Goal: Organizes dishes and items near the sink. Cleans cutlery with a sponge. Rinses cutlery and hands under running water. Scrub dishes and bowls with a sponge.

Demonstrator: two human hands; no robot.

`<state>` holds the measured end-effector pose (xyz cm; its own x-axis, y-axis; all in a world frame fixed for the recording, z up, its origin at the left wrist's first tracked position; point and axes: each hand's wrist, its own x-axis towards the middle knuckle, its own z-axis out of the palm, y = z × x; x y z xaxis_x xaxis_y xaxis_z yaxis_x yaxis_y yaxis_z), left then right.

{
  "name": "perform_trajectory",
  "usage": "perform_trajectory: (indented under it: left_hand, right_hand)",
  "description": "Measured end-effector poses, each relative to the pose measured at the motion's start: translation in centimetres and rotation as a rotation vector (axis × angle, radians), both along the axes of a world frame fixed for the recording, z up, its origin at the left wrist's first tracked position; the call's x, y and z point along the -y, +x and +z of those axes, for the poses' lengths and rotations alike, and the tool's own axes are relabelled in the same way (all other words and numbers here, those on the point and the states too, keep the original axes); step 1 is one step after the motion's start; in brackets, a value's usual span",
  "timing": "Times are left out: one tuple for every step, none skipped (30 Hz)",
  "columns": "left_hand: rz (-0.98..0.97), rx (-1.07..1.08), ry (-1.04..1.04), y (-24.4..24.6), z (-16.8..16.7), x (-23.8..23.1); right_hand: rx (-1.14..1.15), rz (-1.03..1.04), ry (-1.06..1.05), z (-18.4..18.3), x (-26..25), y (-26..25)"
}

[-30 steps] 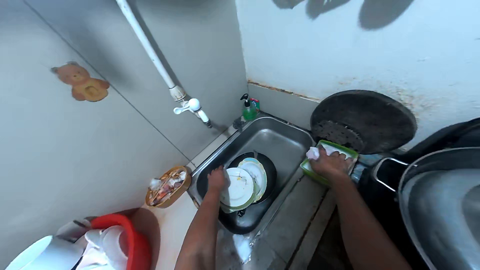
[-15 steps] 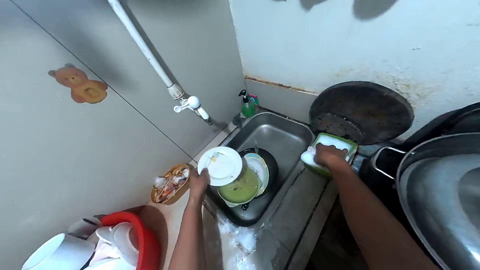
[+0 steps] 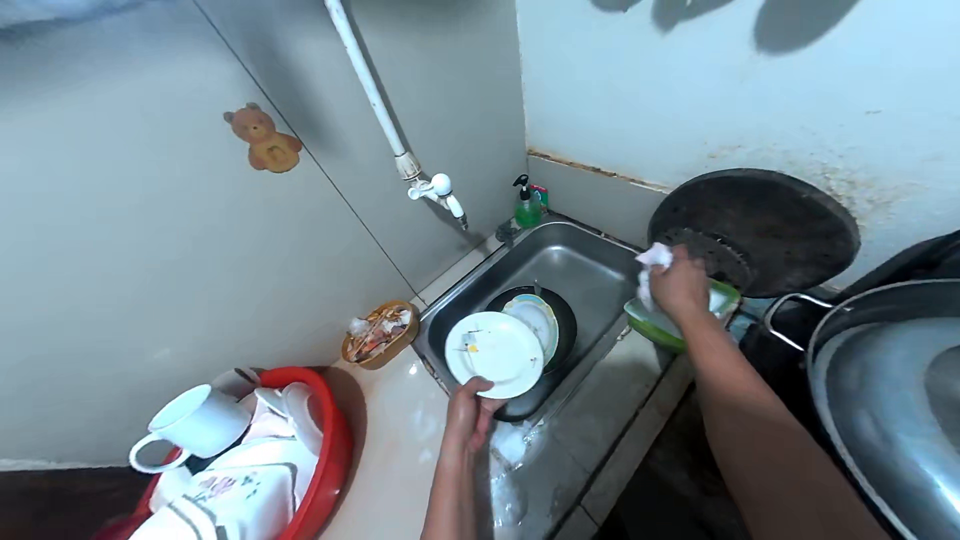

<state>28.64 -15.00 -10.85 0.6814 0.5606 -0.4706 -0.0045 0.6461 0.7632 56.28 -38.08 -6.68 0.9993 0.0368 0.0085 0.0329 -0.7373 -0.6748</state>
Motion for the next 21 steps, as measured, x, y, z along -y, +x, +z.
perform_trajectory:
  left_hand:
    - [-0.036,0.011,-0.012,0.3,0.1,0.6]
    - [-0.066,0.026,-0.02,0.6,0.2,1.0]
    - [-0.092,0.044,-0.024,1.0,0.2,1.4]
    - [-0.121,0.068,-0.026,1.3,0.2,1.6]
    - [-0.144,0.089,-0.027,1.5,0.3,1.7]
    - [-0.169,0.109,-0.02,1.6,0.4,1.7]
    - [-0.194,0.126,-0.006,1.6,0.6,1.6]
    - [-0.215,0.135,0.012,1.6,0.8,1.4]
    - [-0.225,0.129,0.035,1.2,0.9,1.3]
    - [-0.237,0.113,0.069,0.7,1.2,1.4]
    - [-0.254,0.082,0.122,0.3,1.6,1.6]
    - [-0.268,0.055,0.166,0.0,2.0,2.0]
    - [-0.266,0.039,0.187,-0.2,2.3,2.3]
    - [-0.257,0.036,0.197,-0.4,2.4,2.2]
    - [-0.247,0.037,0.201,-0.3,2.4,1.7]
    - [-0.242,0.038,0.199,-0.3,2.3,1.2]
    - [-0.234,0.03,0.199,-0.4,2.2,0.7]
    - [-0.235,0.019,0.215,-0.6,2.3,0.6]
    - [-0.24,0.002,0.235,-0.9,2.6,0.7]
    - [-0.238,-0.016,0.246,-1.1,2.9,1.1]
    - [-0.236,-0.02,0.25,-1.3,3.1,1.3]
  right_hand:
    - [0.01,0.107,0.044,-0.3,-1.6,-1.2]
    - [-0.009,0.224,0.082,-0.5,-3.8,-2.8]
    - [-0.053,0.344,0.106,-0.7,-6.0,-4.9]
    - [-0.108,0.455,0.127,-1.1,-8.1,-7.2]
    - [-0.157,0.556,0.147,-1.5,-9.8,-9.4]
    - [-0.184,0.653,0.16,-1.6,-11.2,-11.7]
    - [-0.181,0.743,0.148,-1.6,-12.3,-13.5]
    - [-0.147,0.815,0.131,-1.4,-13.2,-14.9]
    - [-0.091,0.864,0.136,-1.4,-13.8,-15.5]
    - [-0.051,0.871,0.169,-1.6,-14.2,-15.3]
    - [-0.041,0.842,0.201,-1.7,-14.3,-14.7]
    - [-0.034,0.791,0.222,-1.8,-14.3,-13.8]
    - [-0.031,0.754,0.237,-1.9,-14.3,-13.3]
    - [-0.019,0.753,0.246,-2.1,-14.5,-13.5]
    - [0.003,0.787,0.256,-2.2,-15.0,-14.1]
    - [0.019,0.843,0.271,-2.3,-15.5,-15.0]
    - [0.029,0.891,0.286,-2.5,-15.9,-15.5]
    - [0.027,0.906,0.295,-2.8,-16.2,-15.3]
    - [0.017,0.879,0.299,-3.1,-16.6,-14.4]
    - [0.004,0.827,0.288,-3.1,-16.8,-13.5]
    - [-0.002,0.796,0.289,-3.1,-17.0,-13.0]
